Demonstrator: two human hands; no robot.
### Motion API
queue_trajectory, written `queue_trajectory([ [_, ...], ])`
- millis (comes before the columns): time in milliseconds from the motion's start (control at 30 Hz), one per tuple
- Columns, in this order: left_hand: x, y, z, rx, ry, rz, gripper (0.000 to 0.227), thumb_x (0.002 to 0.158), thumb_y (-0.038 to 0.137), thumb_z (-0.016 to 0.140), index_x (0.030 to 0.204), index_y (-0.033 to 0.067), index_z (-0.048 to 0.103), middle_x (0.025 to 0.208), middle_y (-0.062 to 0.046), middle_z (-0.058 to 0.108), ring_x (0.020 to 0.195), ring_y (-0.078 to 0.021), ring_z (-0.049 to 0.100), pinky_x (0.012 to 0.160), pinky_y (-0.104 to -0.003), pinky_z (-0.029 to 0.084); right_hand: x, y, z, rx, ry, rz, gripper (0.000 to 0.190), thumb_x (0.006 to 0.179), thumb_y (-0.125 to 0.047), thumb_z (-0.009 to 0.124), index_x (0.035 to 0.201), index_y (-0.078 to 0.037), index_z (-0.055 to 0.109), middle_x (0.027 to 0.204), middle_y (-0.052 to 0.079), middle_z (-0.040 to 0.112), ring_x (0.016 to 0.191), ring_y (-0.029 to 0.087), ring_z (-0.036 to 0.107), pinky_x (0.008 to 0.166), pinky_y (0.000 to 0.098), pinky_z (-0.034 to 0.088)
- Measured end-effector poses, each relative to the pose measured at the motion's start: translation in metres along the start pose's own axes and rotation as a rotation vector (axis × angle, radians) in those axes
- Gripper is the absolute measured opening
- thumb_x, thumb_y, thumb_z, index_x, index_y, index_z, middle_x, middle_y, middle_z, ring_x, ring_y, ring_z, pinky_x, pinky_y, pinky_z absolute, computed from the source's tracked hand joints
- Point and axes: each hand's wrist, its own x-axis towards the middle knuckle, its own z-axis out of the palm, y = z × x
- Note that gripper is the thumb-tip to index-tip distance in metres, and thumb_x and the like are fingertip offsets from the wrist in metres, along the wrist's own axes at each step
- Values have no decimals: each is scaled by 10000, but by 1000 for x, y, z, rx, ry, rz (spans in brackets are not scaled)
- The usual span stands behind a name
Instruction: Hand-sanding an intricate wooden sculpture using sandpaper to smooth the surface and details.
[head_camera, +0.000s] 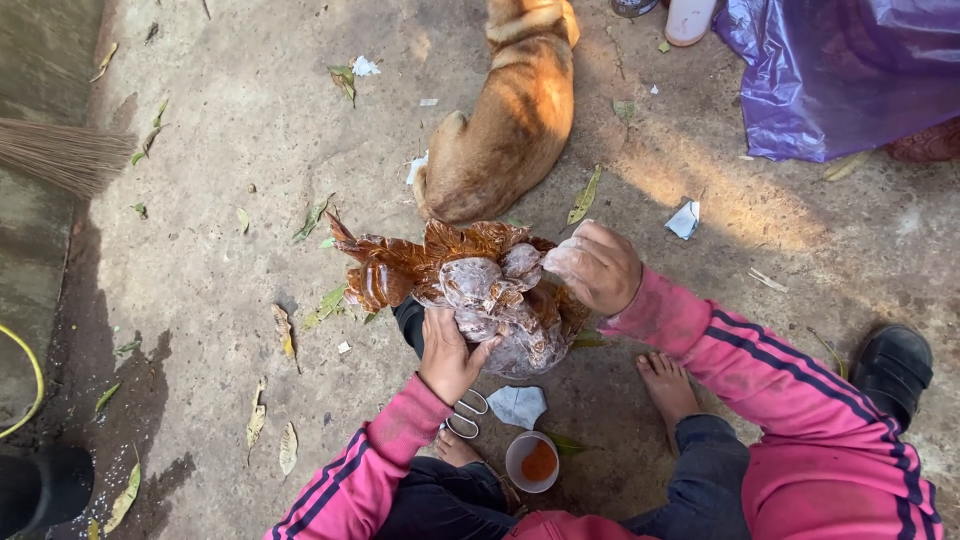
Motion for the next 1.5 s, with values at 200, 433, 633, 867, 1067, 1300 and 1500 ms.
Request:
queue_trajectory([
  [200,-1,-1,-1,-4,-7,-2,897,717,300,926,1333,-26,362,1266,-308,443,1186,-529,464,993,-589,391,-28,3,29,4,57,4,127,1037,-183,587,987,-99,667,789,26,635,688,226,562,582,315,484],
  [433,3,1,-6,25,-29,4,910,726,332,917,1342,-19,345,1344,-334,407,1258,-550,436,1038,-598,366,10,-5,6,72,132,-117,128,1015,-148,609,994,-95,723,807,58,666,622,264,545,561,372,489],
  [633,-6,-10,7,5,-39,-25,928,715,304,923,1363,-12,338,1355,-335,395,1278,-557,417,1044,-609,353,-3,10,15,11,121,-170,134,1013,-110,591,1053,-66,711,800,67,642,672,216,518,588,311,461],
  [867,-2,-6,6,-3,-28,-18,884,724,301,918,1329,-13,354,1327,-335,413,1261,-564,425,1031,-618,361,-9,1,19,4,134,-116,139,1016,-130,607,1066,-55,714,772,63,595,676,225,513,583,309,464],
  [1067,0,-3,0,34,-36,-12,863,747,331,905,1312,-17,354,1280,-323,433,1230,-550,449,1032,-610,368,-10,11,0,-79,-17,-61,129,997,-173,663,1021,-61,721,804,96,642,675,284,580,568,387,511],
  [1300,5,7,-11,30,-41,-11,885,742,357,892,1345,15,342,1230,-253,449,1189,-494,481,1032,-578,374,30,-16,-13,-28,-33,32,170,1020,-218,627,1009,-48,625,914,121,699,716,343,622,590,443,531],
  [1500,8,18,-21,38,-70,-24,879,774,366,868,1373,21,325,1193,-244,437,1162,-497,473,1018,-592,358,84,-11,4,18,79,-163,120,1012,-164,646,994,-48,673,874,99,701,653,314,586,577,417,526],
])
